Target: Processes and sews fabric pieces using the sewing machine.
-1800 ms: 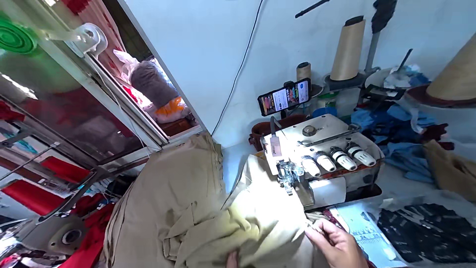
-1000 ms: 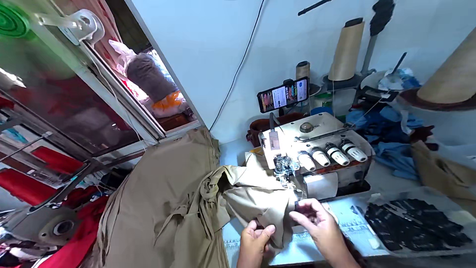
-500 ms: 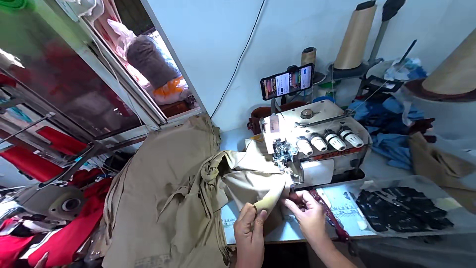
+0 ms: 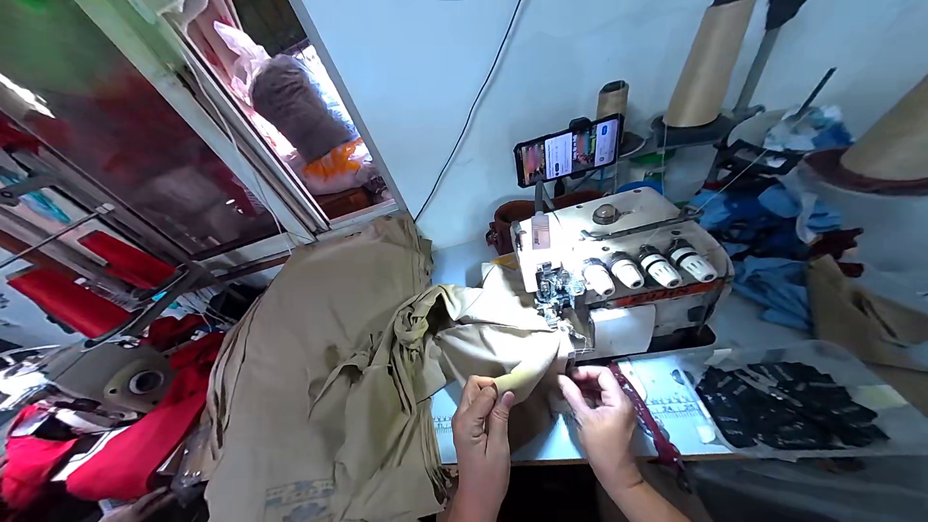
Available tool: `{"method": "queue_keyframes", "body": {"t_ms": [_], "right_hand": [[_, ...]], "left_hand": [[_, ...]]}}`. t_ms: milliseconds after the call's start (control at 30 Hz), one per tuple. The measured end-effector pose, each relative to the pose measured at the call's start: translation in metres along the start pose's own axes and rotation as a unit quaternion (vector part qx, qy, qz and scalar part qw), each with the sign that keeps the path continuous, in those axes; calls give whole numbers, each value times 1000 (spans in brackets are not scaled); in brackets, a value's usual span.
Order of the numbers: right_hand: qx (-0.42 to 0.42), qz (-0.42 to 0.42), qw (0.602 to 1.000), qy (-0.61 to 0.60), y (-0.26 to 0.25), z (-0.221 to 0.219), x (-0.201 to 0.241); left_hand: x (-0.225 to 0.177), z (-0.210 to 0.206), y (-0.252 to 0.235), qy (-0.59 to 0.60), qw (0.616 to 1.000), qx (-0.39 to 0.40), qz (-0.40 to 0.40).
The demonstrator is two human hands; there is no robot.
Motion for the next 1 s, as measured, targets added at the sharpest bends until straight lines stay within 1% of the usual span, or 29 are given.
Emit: {"method": "queue_keyframes", "body": {"t_ms": [67, 133, 233, 300, 367, 467, 500, 567, 667, 800, 867, 1000], "right_hand": [[7, -6, 1000, 18, -3, -5, -4], [-5, 28, 999, 37, -6, -9, -8], [-9, 72, 997, 41, -9, -1, -11], [-4, 70, 997, 28, -11, 7, -6], [43, 34, 998, -27, -11, 17, 3], [149, -83, 978, -120, -8, 33, 17], [175, -125, 967, -135, -6, 38, 19], [200, -171, 954, -143, -2, 46, 20], [202, -187, 949, -156, 7, 53, 20], [203, -197, 949, -140, 17, 60, 19], [205, -200, 948, -142, 20, 62, 17], [208, -210, 943, -150, 21, 65, 16]], "left_hand": [[1, -2, 0, 4, 1000, 4, -1], [2, -3, -1, 7, 1000, 7, -4], [3, -1, -2, 2, 1000, 1, -8], [3, 0, -2, -8, 1000, 16, -16], [0, 2, 1, -30, 997, 65, -34], [-3, 1, 8, -92, 979, 166, -81], [-2, 0, 12, -106, 972, 189, -95], [5, -5, 22, -116, 964, 210, -114], [13, -13, 32, -113, 964, 211, -117], [18, -22, 38, -128, 958, 216, -136], [20, -23, 40, -142, 955, 212, -152], [24, -22, 44, -149, 954, 206, -156]]}}
Point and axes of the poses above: each hand's wrist, its own y-axis away from the middle knuckle, its own z-axis out of the back of the hand, x = y × z, the point moved 1 cm from there along -y, towards the middle knuckle, and after that the axes turned 8 degrees about y, right-handed, at the moved point
